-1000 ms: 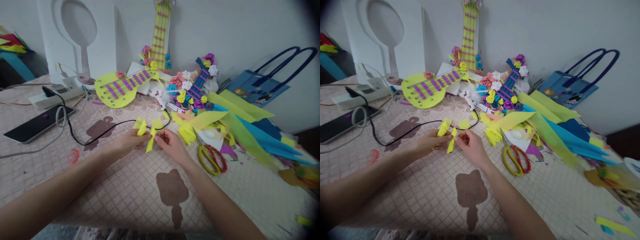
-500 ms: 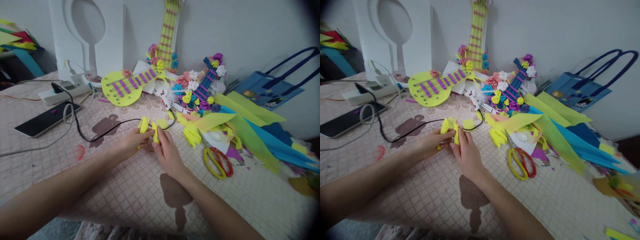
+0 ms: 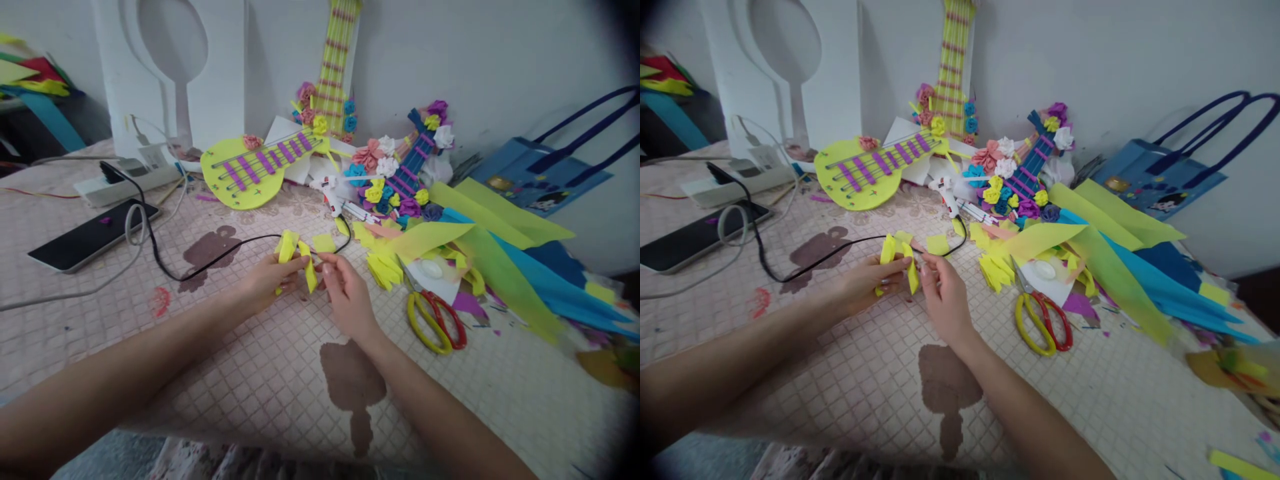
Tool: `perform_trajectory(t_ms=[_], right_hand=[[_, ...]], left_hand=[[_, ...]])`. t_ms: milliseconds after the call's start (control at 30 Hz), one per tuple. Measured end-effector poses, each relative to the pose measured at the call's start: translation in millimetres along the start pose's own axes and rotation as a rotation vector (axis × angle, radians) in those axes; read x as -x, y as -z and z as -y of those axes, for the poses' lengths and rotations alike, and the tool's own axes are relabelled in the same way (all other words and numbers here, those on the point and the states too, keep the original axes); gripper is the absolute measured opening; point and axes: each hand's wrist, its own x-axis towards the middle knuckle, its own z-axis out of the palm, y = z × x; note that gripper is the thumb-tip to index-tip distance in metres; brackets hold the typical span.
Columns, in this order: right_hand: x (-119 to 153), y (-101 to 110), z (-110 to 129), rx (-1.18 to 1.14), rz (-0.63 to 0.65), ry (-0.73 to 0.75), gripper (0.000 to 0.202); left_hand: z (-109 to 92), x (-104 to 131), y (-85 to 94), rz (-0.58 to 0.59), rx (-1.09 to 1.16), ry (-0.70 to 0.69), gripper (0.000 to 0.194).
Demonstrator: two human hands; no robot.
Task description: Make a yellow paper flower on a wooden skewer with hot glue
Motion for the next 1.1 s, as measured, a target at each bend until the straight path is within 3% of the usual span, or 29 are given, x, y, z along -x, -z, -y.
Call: perform_trajectory(t_ms=[167,367,533,700,900,1100], right_hand=[[-3.9,-1.6,-1.2,-0.147,-0.036,-0.086,0.021],[-7.1,-5.0,-5.7,-0.232,0.025,-0.162,0.021],[-8.7,-0.4,0.5,-0.497,-0.054,-0.27,0.023],[-2.9,-6.6,13.4,-0.761,0.027,-0.357,0.023],[1.8,-17.1,15.8,-0.761,0.056,-0.356,0.023],[1.8,-26.8,10.2,-0.645,0.041,-0.35,0.027]], left_hand=[[2.3,0.6,-2.0,-0.037,0.017,-0.011,0.025],[4.9,4.1,-6.2,-0.008,0.005,-0.013,0.026],[-2.3,3.8,-7.9,0.026,0.083,0.016,0.021],[-0.1,0.8,-7.2,0.073,0.177,0.034,0.011],[6.7,3.5,-9.3,0.127,0.12,0.027,0.022],[11.5,5.3,-8.9,0.253,0.134,0.015,0.025]])
